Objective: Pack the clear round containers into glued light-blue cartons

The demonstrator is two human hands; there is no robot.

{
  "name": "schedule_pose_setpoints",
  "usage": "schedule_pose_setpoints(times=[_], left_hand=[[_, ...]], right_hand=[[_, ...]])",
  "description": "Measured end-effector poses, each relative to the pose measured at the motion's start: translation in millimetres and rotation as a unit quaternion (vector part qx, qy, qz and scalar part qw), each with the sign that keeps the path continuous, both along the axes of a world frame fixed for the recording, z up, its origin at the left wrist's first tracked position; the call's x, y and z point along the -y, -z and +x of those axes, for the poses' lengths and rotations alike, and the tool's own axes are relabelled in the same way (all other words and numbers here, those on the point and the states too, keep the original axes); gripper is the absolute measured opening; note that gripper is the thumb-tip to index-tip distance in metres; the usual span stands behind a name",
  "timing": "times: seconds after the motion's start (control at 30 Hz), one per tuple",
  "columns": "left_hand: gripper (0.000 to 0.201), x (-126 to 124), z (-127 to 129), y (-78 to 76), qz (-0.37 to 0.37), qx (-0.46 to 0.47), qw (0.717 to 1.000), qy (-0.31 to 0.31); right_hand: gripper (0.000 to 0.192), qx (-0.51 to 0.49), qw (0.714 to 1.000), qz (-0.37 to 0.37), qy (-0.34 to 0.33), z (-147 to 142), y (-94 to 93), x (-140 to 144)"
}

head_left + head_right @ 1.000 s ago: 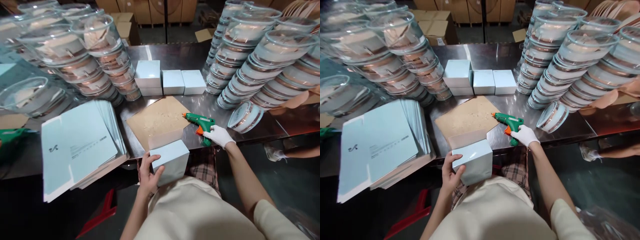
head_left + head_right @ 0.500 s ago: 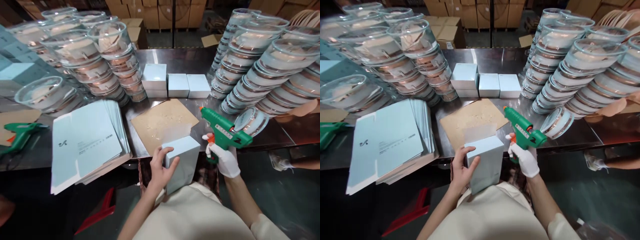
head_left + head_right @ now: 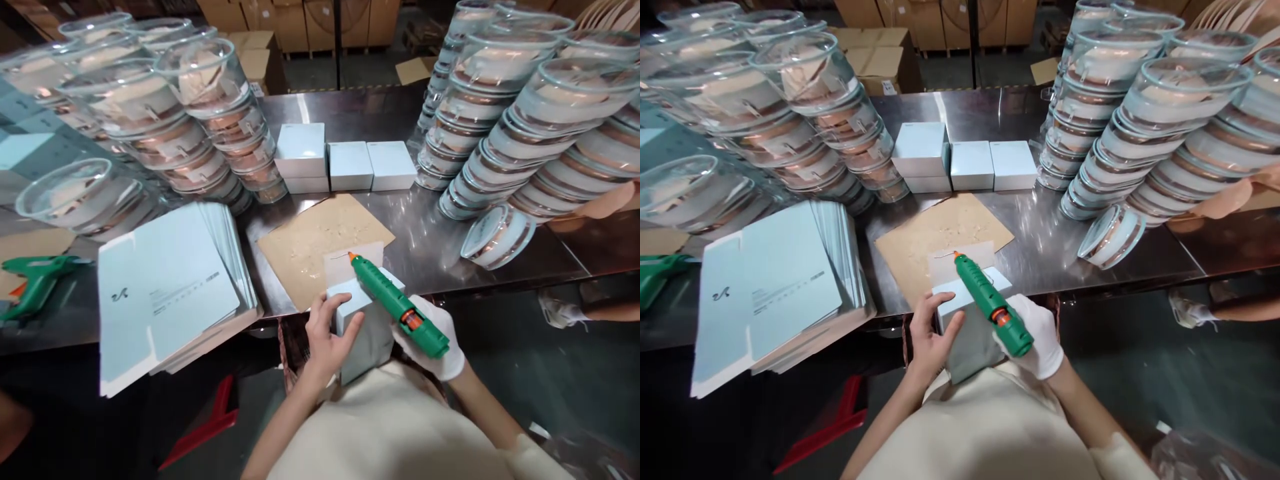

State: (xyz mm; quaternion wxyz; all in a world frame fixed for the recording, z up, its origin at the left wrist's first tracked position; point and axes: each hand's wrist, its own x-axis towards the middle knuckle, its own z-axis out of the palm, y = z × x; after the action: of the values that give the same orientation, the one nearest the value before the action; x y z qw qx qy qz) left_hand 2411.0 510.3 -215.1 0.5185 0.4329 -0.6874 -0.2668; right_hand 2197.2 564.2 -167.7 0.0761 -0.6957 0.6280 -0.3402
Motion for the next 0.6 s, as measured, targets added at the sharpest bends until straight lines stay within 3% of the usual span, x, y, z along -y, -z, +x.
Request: schedule_pose_setpoints(times=[0.17,0.23,0.3,0.4,0.5,0.6], left_hand=[[0.022,0.7,13.0,7.0,0.023,-0.016,0.999,-0.033],[0.024,1.7,16.8,8.7,0.034,-0.030,0.998,-0.036],[0.024,2.8,18.9,9.7,0.042,-0.044,0.998,-0.027],[0.024,3.8,20.0,10.8,0.050,-0.067,0.997,-0.008],[0.023,4.5,20.9,12.8,0.060,-0.085,0.995,0.004],[0.025,5.3,22.3,16.5,0.061,-0.100,0.993,0.009]], right_hand=[[0.029,0.159,0.978,0.055,0.120,-32.6,23.2,8.2],[0.034,0.271,0.943,0.118,0.154,-37.9,27.4,26.0],[0.043,0.379,0.887,0.205,0.166,-41.2,28.2,50.0],[0.053,0.436,0.834,0.299,0.160,-52.7,24.6,83.3],[0.041,0.374,0.845,0.331,0.191,-70.4,13.9,96.4],[0.033,0.217,0.902,0.274,0.254,-71.9,-3.6,90.1]])
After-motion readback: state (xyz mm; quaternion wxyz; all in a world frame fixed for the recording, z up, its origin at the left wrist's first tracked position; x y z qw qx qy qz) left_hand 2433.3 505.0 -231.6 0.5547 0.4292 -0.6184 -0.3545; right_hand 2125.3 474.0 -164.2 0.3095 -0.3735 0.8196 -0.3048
